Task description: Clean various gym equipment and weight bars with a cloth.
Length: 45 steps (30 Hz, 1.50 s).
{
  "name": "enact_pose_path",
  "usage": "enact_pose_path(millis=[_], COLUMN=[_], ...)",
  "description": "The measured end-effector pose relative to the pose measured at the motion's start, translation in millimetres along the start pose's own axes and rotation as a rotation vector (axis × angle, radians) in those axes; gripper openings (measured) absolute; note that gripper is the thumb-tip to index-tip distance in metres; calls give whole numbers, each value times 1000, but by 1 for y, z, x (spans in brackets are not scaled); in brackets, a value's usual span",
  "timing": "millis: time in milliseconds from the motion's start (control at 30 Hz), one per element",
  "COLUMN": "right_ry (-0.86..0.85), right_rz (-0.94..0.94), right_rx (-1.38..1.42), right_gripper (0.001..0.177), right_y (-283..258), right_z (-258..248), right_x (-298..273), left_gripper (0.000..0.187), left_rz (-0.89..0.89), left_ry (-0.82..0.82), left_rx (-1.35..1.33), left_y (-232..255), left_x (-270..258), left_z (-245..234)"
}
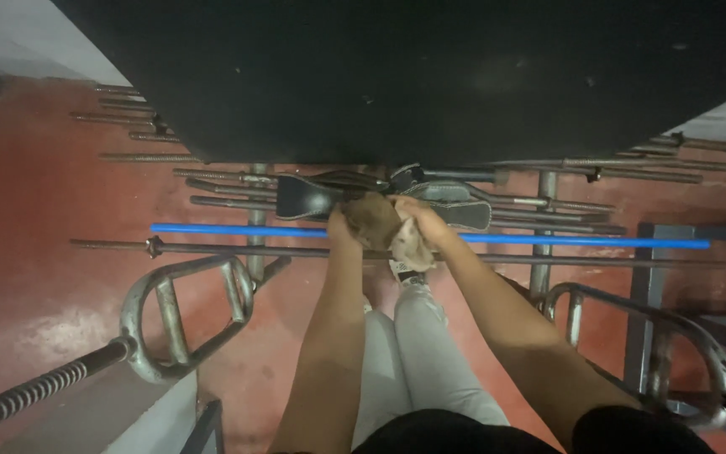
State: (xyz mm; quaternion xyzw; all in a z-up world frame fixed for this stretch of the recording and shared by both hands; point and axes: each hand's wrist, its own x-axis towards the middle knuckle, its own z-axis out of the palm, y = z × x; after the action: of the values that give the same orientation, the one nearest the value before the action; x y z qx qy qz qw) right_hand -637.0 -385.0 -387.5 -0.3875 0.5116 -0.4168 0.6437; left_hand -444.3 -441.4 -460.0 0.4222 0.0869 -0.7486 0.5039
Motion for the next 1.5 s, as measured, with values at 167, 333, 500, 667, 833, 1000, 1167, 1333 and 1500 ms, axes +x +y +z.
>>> enact_pose_path(millis=[167,333,500,667,833,1000,1167,1333,1500], right_ry=[60,332,553,633,734,754,649,687,781], right_rz=[185,-14,20,171,249,281,417,29,18], right_rx=[285,67,-40,126,256,189,538,603,227], right_gripper=[48,39,33,30,29,30,27,10,24], right_y=[14,43,56,70,82,108,103,100,121], right_z=[0,1,-12,-33,-67,-96,-124,-154,-181], right_x=[-10,-9,-39,-68,-95,-98,-101,-104,-111], left_gripper=[51,58,51,45,52,49,48,49,52], left_rz=[152,-105,102,120,-61,-242,-528,-165,226], left_ry=[-203,37,-296,-392,-90,-79,-135,-376,-153], left_rx=[70,513,710,903,676,687,513,574,1170], left_y=[-9,-1,-53,-94,-113,-149,-184,-217,-267], left_x=[-19,-100,26,51,-12,-9,-7,14,56], left_z=[16,70,-48,-81,-49,-29,4,16,-10])
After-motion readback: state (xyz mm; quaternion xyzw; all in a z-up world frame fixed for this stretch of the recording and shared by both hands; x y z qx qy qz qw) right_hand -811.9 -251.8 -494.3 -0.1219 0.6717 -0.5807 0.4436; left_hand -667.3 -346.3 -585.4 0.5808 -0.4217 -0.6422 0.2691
